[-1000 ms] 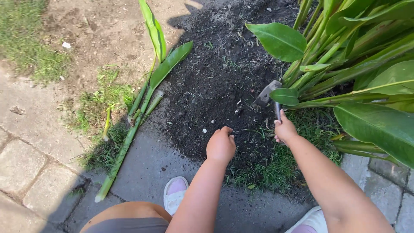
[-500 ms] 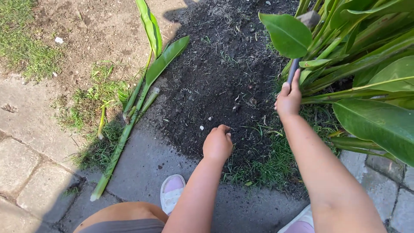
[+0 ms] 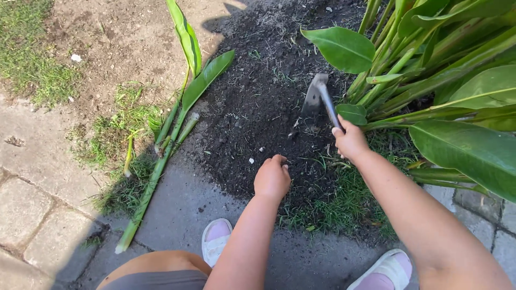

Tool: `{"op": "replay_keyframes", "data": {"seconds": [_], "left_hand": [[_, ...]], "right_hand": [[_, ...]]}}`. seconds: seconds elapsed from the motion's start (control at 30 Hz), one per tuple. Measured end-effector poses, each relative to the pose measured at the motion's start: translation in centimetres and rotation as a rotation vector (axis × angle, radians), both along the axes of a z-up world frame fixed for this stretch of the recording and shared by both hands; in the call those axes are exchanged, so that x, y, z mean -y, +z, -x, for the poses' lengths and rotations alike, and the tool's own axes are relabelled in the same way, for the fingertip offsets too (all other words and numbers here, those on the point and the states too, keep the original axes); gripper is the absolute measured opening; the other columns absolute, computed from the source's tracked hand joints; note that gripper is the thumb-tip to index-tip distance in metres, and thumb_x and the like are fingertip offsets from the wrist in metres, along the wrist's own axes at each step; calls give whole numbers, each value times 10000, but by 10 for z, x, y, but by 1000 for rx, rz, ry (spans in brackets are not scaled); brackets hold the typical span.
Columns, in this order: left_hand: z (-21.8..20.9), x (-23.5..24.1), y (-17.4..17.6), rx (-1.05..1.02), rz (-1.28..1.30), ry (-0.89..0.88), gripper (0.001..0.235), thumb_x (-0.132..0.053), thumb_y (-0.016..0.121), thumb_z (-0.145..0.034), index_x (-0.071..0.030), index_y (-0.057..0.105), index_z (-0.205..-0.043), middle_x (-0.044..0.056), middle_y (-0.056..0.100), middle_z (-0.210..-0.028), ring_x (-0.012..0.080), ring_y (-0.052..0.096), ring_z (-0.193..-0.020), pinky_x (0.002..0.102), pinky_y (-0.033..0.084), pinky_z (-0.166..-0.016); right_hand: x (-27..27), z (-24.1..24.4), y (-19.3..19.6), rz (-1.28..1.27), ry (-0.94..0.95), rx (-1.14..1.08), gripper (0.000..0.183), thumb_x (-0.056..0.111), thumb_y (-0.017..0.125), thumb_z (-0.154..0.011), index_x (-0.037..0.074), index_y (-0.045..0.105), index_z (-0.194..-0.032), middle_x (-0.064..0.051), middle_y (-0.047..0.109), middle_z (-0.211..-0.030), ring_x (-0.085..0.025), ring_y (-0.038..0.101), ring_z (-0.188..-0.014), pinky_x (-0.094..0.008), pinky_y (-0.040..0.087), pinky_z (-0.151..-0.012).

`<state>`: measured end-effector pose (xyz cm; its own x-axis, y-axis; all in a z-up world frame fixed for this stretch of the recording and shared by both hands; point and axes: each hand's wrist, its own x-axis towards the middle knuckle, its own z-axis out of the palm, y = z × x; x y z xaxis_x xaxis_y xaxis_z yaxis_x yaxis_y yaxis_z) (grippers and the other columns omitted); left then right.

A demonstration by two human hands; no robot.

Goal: The person weeds a garden bed by loosening the soil with a hand hoe and pulling out weeds and roots by hand.

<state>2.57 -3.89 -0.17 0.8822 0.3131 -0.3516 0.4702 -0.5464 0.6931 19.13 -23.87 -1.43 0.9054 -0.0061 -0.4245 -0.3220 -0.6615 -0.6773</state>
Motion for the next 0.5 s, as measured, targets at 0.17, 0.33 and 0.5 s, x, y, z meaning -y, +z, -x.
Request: {"op": "replay_keyframes", "data": {"seconds": [0.17, 0.33, 0.5], "left_hand": [[0, 0, -1, -1, 2, 7, 251, -228, 590, -972, -148, 673, -1195, 118, 676, -1177, 342, 660, -1090, 461, 533, -920], [-3, -4, 0, 25, 5, 18, 254, -224, 592, -970, -150, 676, -1197, 112, 685, -1175, 335, 666, -1092, 453, 535, -930], [-3, -1, 4, 13, -1, -9, 250, -226, 588, -971, -151, 675, -1193, 109, 684, -1165, 325, 666, -1092, 453, 532, -927]], "right_hand": [[5, -31, 0, -111, 11, 458, 610, 199, 557, -1084, 278, 341, -1649, -80, 600, -919, -139, 537, -559, -344, 500, -500], [7, 28, -73, 301, 110, 523, 652, 245, 537, -1068, 315, 243, -1647, -178, 710, -1001, -247, 670, -724, -365, 582, -642], [24, 57, -54, 123, -33, -123, 692, 217, 534, -1010, 364, 256, -1627, -145, 659, -760, -212, 572, -479, -389, 516, -465]]}}
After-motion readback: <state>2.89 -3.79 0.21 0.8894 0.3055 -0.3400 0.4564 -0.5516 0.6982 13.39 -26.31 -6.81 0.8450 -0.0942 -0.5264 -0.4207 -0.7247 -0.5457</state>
